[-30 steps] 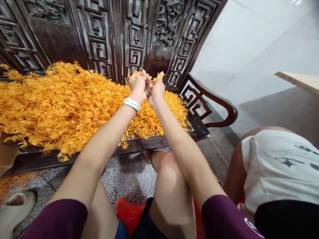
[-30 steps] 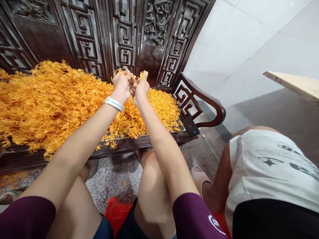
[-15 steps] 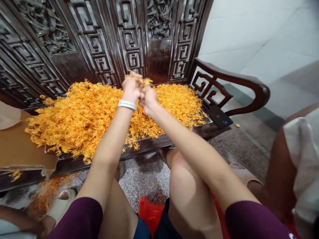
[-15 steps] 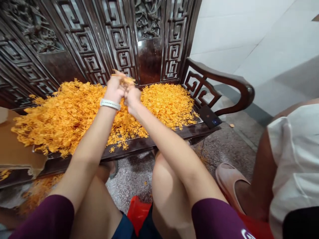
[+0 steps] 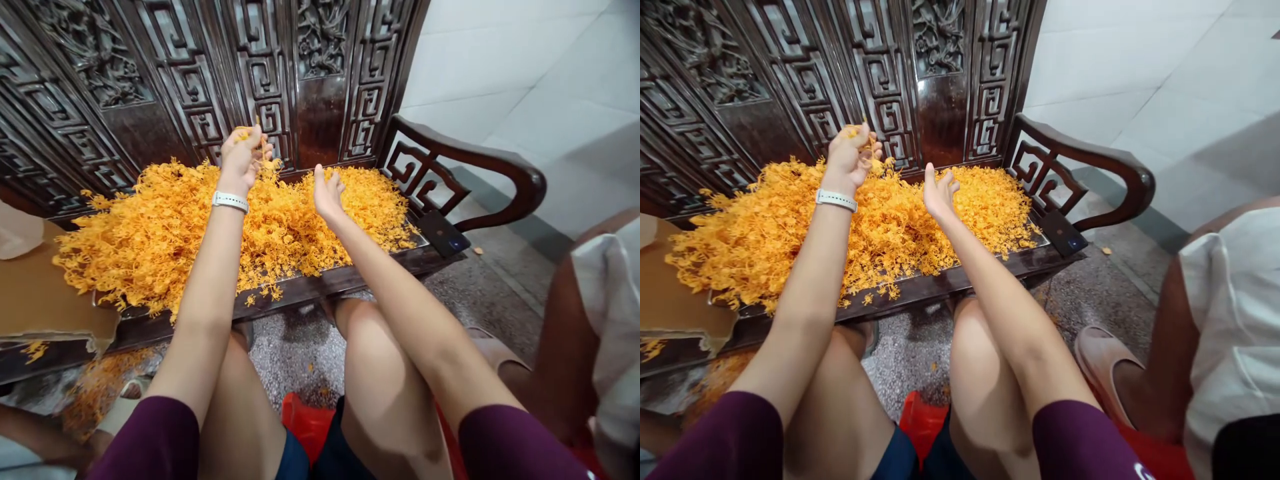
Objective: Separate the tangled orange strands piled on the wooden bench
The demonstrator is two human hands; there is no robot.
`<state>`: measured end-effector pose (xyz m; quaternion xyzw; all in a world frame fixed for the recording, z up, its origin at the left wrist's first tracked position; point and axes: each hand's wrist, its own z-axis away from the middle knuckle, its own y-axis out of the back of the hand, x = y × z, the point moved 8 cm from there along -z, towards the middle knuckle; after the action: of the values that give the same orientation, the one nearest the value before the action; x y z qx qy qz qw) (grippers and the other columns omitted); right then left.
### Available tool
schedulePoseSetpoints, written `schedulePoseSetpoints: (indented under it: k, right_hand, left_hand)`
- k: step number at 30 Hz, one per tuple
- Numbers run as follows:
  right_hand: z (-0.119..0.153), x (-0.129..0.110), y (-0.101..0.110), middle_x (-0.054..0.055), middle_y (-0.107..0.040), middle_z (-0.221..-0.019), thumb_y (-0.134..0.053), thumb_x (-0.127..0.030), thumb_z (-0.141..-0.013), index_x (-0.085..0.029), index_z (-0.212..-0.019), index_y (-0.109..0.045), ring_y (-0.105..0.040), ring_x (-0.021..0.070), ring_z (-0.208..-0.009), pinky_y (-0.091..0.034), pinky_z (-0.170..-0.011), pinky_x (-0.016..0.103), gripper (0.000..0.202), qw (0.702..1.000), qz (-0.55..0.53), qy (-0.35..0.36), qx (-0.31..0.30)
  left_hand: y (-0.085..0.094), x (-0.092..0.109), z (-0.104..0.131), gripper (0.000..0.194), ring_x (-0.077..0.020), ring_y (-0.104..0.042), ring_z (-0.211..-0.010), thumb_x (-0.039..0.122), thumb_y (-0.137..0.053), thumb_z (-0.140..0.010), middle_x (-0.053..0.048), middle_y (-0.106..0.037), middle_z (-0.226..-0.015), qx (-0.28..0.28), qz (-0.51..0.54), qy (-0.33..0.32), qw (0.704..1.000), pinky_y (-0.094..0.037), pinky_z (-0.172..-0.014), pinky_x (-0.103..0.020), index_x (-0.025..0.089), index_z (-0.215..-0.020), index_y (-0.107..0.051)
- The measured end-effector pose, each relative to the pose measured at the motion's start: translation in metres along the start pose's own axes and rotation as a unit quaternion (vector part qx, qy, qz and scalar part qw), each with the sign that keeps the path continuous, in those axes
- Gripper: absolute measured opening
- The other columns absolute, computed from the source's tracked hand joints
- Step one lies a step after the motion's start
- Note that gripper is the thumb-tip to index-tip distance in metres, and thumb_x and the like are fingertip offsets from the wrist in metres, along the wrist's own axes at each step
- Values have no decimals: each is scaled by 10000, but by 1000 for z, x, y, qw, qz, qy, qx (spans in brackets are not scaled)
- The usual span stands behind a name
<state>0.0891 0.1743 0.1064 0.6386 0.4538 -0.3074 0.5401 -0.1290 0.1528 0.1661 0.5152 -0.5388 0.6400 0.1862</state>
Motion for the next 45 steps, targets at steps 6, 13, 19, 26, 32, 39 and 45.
schedulePoseSetpoints:
  k: [6, 13, 19, 26, 32, 39, 45]
  right_hand:
    - [34, -21, -32, 68, -676, -739, -537, -790, -1004, -208, -886, -666, -632, 171, -686, -536, -644, 286, 608, 966, -221, -7, -131]
    - [66, -59, -53, -35, -522, -483, -600, -586, -1079, -220, -696, -515, -418, 88, -444, -353, -456, 216, 537, 924, -277, -21, -265]
    - [83, -80, -39, -68, -440, -500, -654, -675, -1017, -226, -718, -479, -360, 75, -456, -338, -460, 211, 567, 844, -316, -25, -433]
    - [176, -59, -73, -48, -538, -487, -936, -618, -758, -194, -635, -599, -498, 97, -442, -435, -469, 221, 555, 652, -50, 13, -757]
    - [193, -67, -90, -1, -639, -556, -865, -492, -882, -153, -783, -768, -552, 114, -479, -425, -490, 224, 366, 659, -16, 66, -749]
    - [50, -52, -9, 9, -652, -679, -663, -661, -964, -206, -956, -630, -575, 154, -614, -464, -563, 265, 456, 852, -470, -114, -199]
    - [50, -14, -34, -11, -574, -626, -622, -511, -1014, -209, -881, -579, -438, 108, -523, -341, -516, 242, 333, 866, -436, -200, -144]
  left_hand:
    - [-41, -29, 29, 180, -177, -801, -825, 181, -879, -880, -23, -777, -822, -74, -44, 41, 995, -619, -695, -240, 252, -946, -727]
    - [-24, -20, 26, 154, -215, -814, -940, 140, -858, -894, -48, -771, -883, 3, -24, 32, 999, -652, -804, -286, 228, -941, -741]
    - [-23, -11, 32, 123, -194, -805, -932, 120, -819, -910, -40, -758, -912, -3, -55, 20, 998, -637, -804, -273, 222, -949, -764]
    - [6, 10, 20, 132, -153, -770, -910, 183, -793, -947, -7, -770, -906, 45, -35, -43, 997, -633, -779, -236, 303, -954, -738]
    - [25, 31, 12, 108, -144, -762, -868, 265, -862, -916, -18, -784, -949, -2, -67, -11, 998, -623, -777, -248, 299, -925, -760]
    - [-4, 22, 18, 209, -146, -702, -732, 95, -911, -804, -55, -767, -818, -60, -114, -46, 991, -539, -633, -232, 219, -820, -744]
    - [-21, 0, 30, 348, -128, -621, -614, -100, -870, -636, -12, -703, -660, -131, -193, -23, 972, -467, -581, -228, 194, -733, -710]
